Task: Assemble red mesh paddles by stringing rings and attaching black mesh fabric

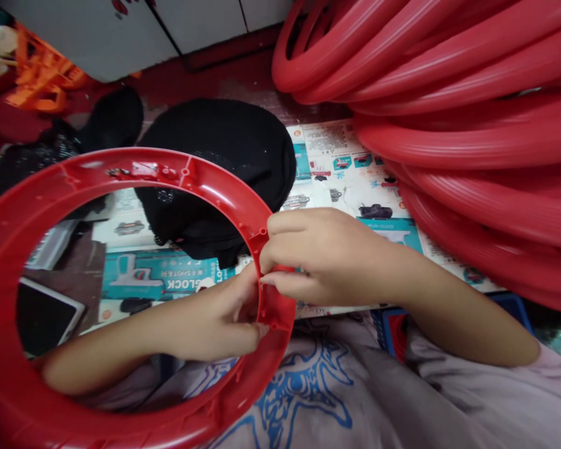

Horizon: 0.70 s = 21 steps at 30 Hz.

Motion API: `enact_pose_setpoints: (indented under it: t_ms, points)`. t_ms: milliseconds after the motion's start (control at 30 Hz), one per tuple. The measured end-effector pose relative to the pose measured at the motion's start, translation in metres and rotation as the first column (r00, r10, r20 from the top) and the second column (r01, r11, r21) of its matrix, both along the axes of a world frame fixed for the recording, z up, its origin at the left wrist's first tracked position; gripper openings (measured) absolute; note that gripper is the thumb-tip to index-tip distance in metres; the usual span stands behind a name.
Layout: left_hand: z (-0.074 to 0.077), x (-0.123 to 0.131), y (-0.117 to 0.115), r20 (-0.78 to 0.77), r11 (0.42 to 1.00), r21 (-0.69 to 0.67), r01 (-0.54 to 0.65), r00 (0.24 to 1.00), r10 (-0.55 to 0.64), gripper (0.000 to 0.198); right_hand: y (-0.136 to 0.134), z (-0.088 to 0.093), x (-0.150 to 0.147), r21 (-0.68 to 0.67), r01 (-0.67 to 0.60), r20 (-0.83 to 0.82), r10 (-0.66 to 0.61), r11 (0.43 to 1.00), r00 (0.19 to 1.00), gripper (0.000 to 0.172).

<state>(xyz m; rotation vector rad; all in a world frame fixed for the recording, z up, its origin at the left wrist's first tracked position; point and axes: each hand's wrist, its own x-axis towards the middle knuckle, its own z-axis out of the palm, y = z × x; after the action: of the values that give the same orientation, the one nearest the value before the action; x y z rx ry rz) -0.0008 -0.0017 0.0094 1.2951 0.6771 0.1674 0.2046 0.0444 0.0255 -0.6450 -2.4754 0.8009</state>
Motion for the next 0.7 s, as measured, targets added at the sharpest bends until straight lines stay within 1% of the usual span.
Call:
enact_pose_setpoints:
  t_ms: [67,100,167,267,367,433,500,600,700]
  points:
    - [-0.002,0.0,0.0,0.008,0.999,-0.036,-0.006,1.0,0.006,0.051,-0.004,0.001,0.001,0.143,-0.027,0.015,0.025,0.989,1.0,0.019]
    - [-0.002,0.0,-0.001,0.009,0.999,-0.052,-0.002,1.0,0.003,0.05,-0.006,0.002,0.001,0.207,-0.04,0.048,0.03,0.978,0.998,0.022]
    - [-0.004,0.0,-0.001,0.002,0.997,-0.073,0.009,1.0,-0.008,0.049,-0.009,0.004,0.001,0.264,-0.066,0.148,0.028,0.962,0.989,0.027]
    - [-0.006,0.0,-0.001,-0.028,0.996,-0.086,-0.009,1.0,0.007,0.053,-0.012,0.004,0.0,0.224,-0.102,0.254,0.043,0.969,0.966,0.027]
    - [-0.006,0.0,0.0,-0.086,0.995,-0.094,-0.031,0.996,0.023,0.049,-0.012,0.002,0.0,0.196,-0.101,0.253,0.049,0.975,0.966,0.03]
    - [-0.006,0.0,0.001,-0.091,0.994,-0.107,-0.027,0.996,0.018,0.049,-0.012,0.001,-0.001,0.192,-0.087,0.237,0.04,0.977,0.971,0.032]
    - [-0.007,0.0,0.002,-0.076,0.993,-0.112,-0.024,0.997,0.015,0.05,-0.011,-0.001,-0.001,0.247,-0.08,0.227,0.022,0.966,0.974,0.031]
    - [-0.008,0.0,0.002,-0.089,0.994,-0.095,-0.047,0.995,0.038,0.049,-0.007,-0.004,-0.001,0.367,-0.079,0.235,-0.011,0.927,0.972,0.026]
    - [-0.009,0.001,-0.001,-0.09,0.995,-0.061,-0.083,0.993,0.078,0.048,-0.003,-0.008,-0.001,0.37,-0.072,0.221,-0.013,0.926,0.975,0.022]
